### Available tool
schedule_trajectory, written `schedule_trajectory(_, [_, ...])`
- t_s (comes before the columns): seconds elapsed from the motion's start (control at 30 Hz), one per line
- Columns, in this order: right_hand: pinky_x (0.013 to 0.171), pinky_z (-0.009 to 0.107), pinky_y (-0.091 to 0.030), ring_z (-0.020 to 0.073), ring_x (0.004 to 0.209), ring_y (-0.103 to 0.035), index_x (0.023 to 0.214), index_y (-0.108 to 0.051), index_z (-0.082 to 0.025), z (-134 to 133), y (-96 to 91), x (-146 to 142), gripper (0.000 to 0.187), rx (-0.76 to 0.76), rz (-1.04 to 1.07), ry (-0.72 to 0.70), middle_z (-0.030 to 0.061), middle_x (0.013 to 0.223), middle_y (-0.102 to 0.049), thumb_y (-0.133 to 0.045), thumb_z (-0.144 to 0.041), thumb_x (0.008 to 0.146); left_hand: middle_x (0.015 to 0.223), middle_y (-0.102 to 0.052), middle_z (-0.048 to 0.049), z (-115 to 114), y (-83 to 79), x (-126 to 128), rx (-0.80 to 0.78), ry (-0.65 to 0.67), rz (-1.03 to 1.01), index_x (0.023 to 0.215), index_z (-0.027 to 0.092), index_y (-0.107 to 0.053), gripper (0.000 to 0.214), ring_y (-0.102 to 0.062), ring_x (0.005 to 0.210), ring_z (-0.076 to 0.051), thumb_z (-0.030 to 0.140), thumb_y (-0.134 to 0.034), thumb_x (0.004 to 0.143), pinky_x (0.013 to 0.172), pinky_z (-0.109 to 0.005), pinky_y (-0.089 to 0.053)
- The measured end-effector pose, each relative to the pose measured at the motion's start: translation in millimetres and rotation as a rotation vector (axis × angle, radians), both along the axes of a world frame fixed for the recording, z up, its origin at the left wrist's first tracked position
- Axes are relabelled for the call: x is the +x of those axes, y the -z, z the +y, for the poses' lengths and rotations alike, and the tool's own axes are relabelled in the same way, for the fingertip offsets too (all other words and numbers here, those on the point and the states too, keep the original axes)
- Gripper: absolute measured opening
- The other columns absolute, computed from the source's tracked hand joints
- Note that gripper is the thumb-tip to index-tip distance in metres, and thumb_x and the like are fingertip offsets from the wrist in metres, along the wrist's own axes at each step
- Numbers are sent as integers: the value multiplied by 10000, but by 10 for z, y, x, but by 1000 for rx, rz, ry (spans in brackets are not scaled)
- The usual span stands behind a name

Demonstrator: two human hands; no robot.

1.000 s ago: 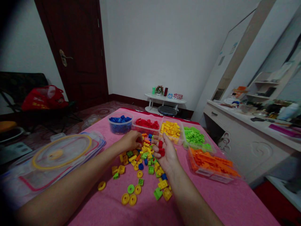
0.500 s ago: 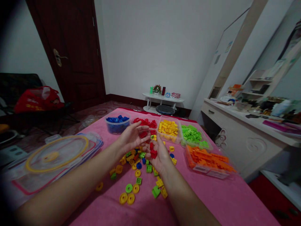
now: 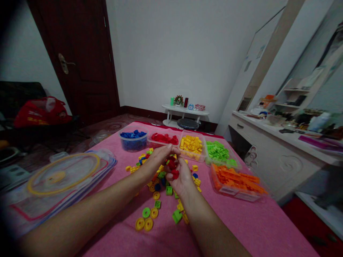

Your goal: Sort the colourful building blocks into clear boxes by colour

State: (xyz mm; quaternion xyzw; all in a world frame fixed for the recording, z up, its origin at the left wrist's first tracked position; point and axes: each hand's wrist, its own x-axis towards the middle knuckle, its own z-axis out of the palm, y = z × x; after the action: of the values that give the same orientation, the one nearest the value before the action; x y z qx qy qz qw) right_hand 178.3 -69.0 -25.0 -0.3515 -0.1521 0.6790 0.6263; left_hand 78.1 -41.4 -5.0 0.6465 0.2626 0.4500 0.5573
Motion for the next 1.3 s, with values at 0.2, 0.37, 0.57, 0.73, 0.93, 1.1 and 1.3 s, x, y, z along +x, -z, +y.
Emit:
schedule_trajectory(0.2, [266,81,-247,44,389,-462,845,-531,-144,53,1,99,130,14,25,-38,8,609,-579,-410,-182,872,1012,-626,-70,205,215,-66,362,-314,299,982,147,-633,354,-551,987,-176,351,-361,884,895,-302,-410])
schedule_trajectory(0.37, [293,77,-279,47,444,-478,795,-497,-137,116,-111,258,182,64,21,47,40,647,-566,-351,-189,890,1329,-440,-109,277,488,-151,595,-331,929,1216,216,-532,483,-326,1271,-298,473,-462,813,1045,-483,-238])
schedule_trajectory(0.57, [300,86,-261,39,406,-412,690,-407,-169,627,-411,338,245,28,-216,151,0,577,-484,-283,-211,896,1354,-419,-147,213,623,-93,705,-301,1118,1195,192,-561,586,-266,1306,-340,586,-317,836,1060,-533,-149])
schedule_trajectory(0.73, [343,108,-301,59,403,-412,685,-354,-197,1323,-670,198,275,8,-375,239,-47,508,-394,-239,-293,916,1355,-420,-155,230,632,-85,735,-308,1132,1201,181,-558,599,-276,1306,-333,581,-292,844,1060,-524,-165])
schedule_trajectory(0.93, [484,250,-438,134,544,-529,792,-485,-183,1595,-672,-33,447,-57,-683,146,26,646,-527,-298,-584,855,1340,-439,-153,215,659,-105,783,-336,1118,1197,179,-561,604,-312,1288,-324,577,-263,853,1055,-510,-194])
schedule_trajectory(1.1, [560,221,-435,127,695,-571,808,-581,-161,1235,-571,-21,332,34,-924,89,80,873,-609,-468,-473,829,1315,-462,-146,217,661,-103,778,-328,1125,1188,184,-567,587,-332,1271,-327,581,-309,841,1047,-518,-203])
schedule_trajectory(1.3, [535,209,-418,138,653,-589,774,-625,-154,487,-463,348,182,307,-1439,-260,32,713,-633,-616,-322,704,1238,-514,-139,264,644,-117,788,-307,1103,1118,194,-609,551,-353,1239,-319,585,-345,832,1020,-538,-226])
